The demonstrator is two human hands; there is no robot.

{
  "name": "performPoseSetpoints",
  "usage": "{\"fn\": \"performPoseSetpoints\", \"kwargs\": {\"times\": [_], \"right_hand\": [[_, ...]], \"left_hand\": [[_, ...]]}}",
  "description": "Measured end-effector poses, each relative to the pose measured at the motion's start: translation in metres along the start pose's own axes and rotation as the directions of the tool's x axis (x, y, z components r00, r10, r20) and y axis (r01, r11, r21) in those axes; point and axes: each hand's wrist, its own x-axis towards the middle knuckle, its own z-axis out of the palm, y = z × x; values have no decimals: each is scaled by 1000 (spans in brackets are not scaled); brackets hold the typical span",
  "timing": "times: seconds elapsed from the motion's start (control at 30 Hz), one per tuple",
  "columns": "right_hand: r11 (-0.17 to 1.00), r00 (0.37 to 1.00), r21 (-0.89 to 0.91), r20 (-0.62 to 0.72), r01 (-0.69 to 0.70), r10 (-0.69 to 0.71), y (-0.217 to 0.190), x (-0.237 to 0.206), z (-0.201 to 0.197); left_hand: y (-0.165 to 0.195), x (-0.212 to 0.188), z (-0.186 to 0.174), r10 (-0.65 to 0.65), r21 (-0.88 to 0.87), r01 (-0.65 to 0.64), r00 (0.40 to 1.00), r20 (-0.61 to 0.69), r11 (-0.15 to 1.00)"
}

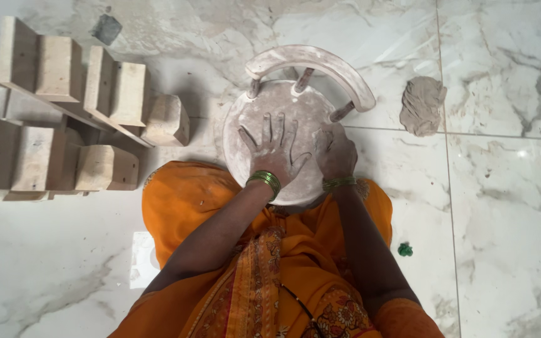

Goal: The person sits on the floor and smooths a layer of wet clay over the round seat of a wooden chair frame, pressing and rubbing the clay with their hands and rotating the seat to coat the surface. They occasionally take small bits of clay from a pile beside them and press them into the seat while working the curved backrest area.

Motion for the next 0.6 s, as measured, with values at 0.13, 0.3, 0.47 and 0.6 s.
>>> {"fn": "performPoseSetpoints", "kwargs": {"times": [0.13,0.3,0.47,0.6], "right_hand": [[968,951,-203,241,-146,194,-13,22,8],[782,954,-547,149,299,-260,-3,62,31],[793,955,-554,274,252,-111,3,41,29],[810,937,-561,348,171,44,0,22,15]], "left_hand": [[0,1,-2,10,33,-11,1000,17,999],[1,0,-7,-14,22,13,999,33,1000],[2,-1,-3,-8,38,7,1000,19,999],[2,-1,2,7,2,-7,1000,-16,1000]]}}
